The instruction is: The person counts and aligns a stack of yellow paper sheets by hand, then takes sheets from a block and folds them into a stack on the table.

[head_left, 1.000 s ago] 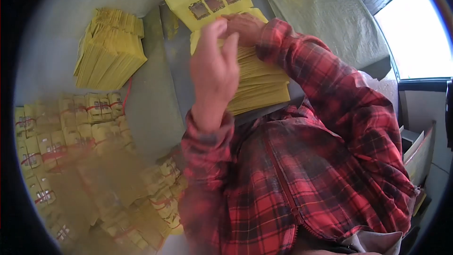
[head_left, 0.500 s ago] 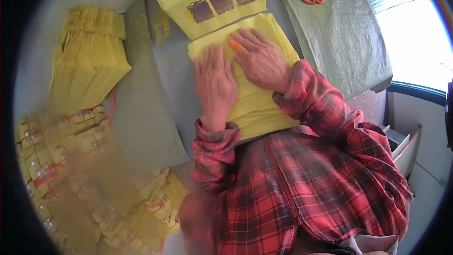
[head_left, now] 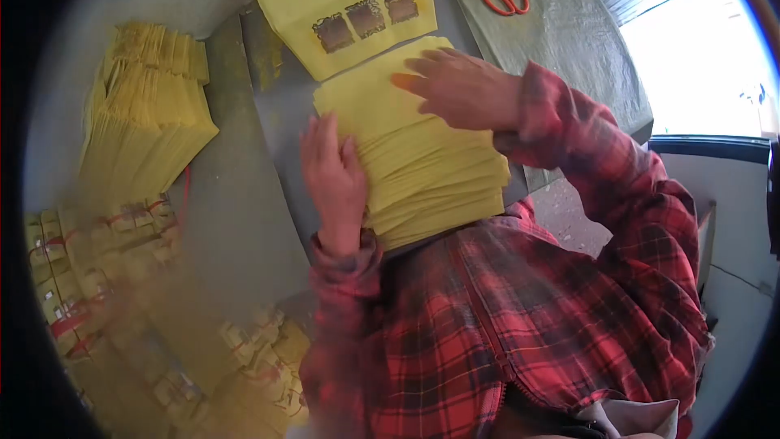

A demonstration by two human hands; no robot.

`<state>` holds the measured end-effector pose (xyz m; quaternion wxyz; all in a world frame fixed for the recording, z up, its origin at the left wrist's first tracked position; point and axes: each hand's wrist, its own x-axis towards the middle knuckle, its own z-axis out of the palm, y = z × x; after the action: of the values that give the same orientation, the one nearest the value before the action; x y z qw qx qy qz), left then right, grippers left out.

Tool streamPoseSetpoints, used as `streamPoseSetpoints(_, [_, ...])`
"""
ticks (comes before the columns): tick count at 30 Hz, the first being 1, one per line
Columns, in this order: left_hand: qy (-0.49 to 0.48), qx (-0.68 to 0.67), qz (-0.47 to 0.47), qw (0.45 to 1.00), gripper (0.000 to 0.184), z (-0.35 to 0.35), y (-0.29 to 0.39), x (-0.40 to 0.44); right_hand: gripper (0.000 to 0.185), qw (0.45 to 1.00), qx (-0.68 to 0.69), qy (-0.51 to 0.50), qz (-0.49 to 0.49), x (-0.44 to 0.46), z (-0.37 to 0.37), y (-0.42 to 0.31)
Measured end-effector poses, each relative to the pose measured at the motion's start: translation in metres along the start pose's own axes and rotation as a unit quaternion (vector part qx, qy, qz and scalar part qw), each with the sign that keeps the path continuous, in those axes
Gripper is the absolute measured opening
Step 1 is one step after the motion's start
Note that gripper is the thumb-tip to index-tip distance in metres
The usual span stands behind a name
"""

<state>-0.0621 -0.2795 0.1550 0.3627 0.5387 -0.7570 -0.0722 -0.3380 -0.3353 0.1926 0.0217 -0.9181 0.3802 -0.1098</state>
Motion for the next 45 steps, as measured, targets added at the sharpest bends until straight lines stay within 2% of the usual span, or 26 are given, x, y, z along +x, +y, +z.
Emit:
streamPoseSetpoints(2, [0.031,-0.025,0.024,0.999,0.035,-0.037,0.034,-0.014,0.046,0.994,0.068,-0.071,0.04,0.033,0.004,-0.001])
streamPoseSetpoints(3, [0.032,-0.023,0.021,0.999,0.035,-0.046,0.044,-0.033,0.046,0.994,0.07,-0.072,0.036,0.045,0.013,0.006])
streamPoseSetpoints(5, [-0.051,-0.067,0.123,0.989,0.029,-0.062,0.062,-0.068,0.044,0.998,0.029,-0.032,0.048,0.065,0.037,0.014])
streamPoseSetpoints(7, [-0.122,-0.068,0.153,0.978,0.034,-0.06,0.067,-0.098,0.043,0.997,0.033,-0.036,0.06,0.074,0.037,0.013])
streamPoseSetpoints(10, [-0.18,-0.025,0.15,0.972,0.041,-0.045,0.058,-0.113,0.041,0.991,0.03,-0.054,0.118,0.077,0.033,0.007])
streamPoseSetpoints(16, [-0.168,0.01,0.145,0.975,0.044,-0.035,0.067,-0.11,0.042,0.997,-0.028,-0.044,0.052,0.071,0.029,0.005])
streamPoseSetpoints(20, [-0.161,0.013,0.132,0.978,0.044,-0.029,0.069,-0.1,0.04,0.988,0.006,-0.047,0.147,0.071,0.022,-0.007])
streamPoseSetpoints(22, [-0.152,0.021,0.137,0.979,0.044,-0.03,0.069,-0.099,0.059,0.988,0.007,-0.09,0.127,0.074,0.021,-0.003])
streamPoseSetpoints(25, [-0.115,0.026,0.15,0.982,0.043,-0.023,0.072,-0.096,0.057,0.983,0.01,-0.099,0.155,0.076,0.031,0.001])
streamPoseSetpoints(27, [-0.099,0.027,0.155,0.983,0.037,-0.017,0.071,-0.104,0.056,0.991,-0.063,-0.089,0.081,0.075,0.05,0.014])
streamPoseSetpoints(28, [-0.094,0.019,0.164,0.982,0.037,-0.015,0.071,-0.104,0.056,0.989,-0.073,-0.089,0.089,0.075,0.042,0.015])
streamPoseSetpoints(30, [-0.051,0.012,0.173,0.984,0.027,-0.013,0.07,-0.106,0.056,0.989,0.0,-0.092,0.114,0.075,0.035,0.007])
streamPoseSetpoints(35, [-0.056,0.024,0.174,0.983,0.027,-0.009,0.071,-0.096,0.057,0.98,-0.001,-0.116,0.162,0.082,0.024,-0.001])
streamPoseSetpoints(41, [-0.048,0.034,0.167,0.984,0.025,0.008,0.068,-0.071,0.058,0.981,0.032,-0.107,0.157,0.077,0.015,-0.003])
streamPoseSetpoints(45, [-0.044,0.074,0.138,0.987,0.025,0.016,0.072,-0.062,0.053,0.967,0.064,-0.187,0.161,0.068,-0.004,-0.021])
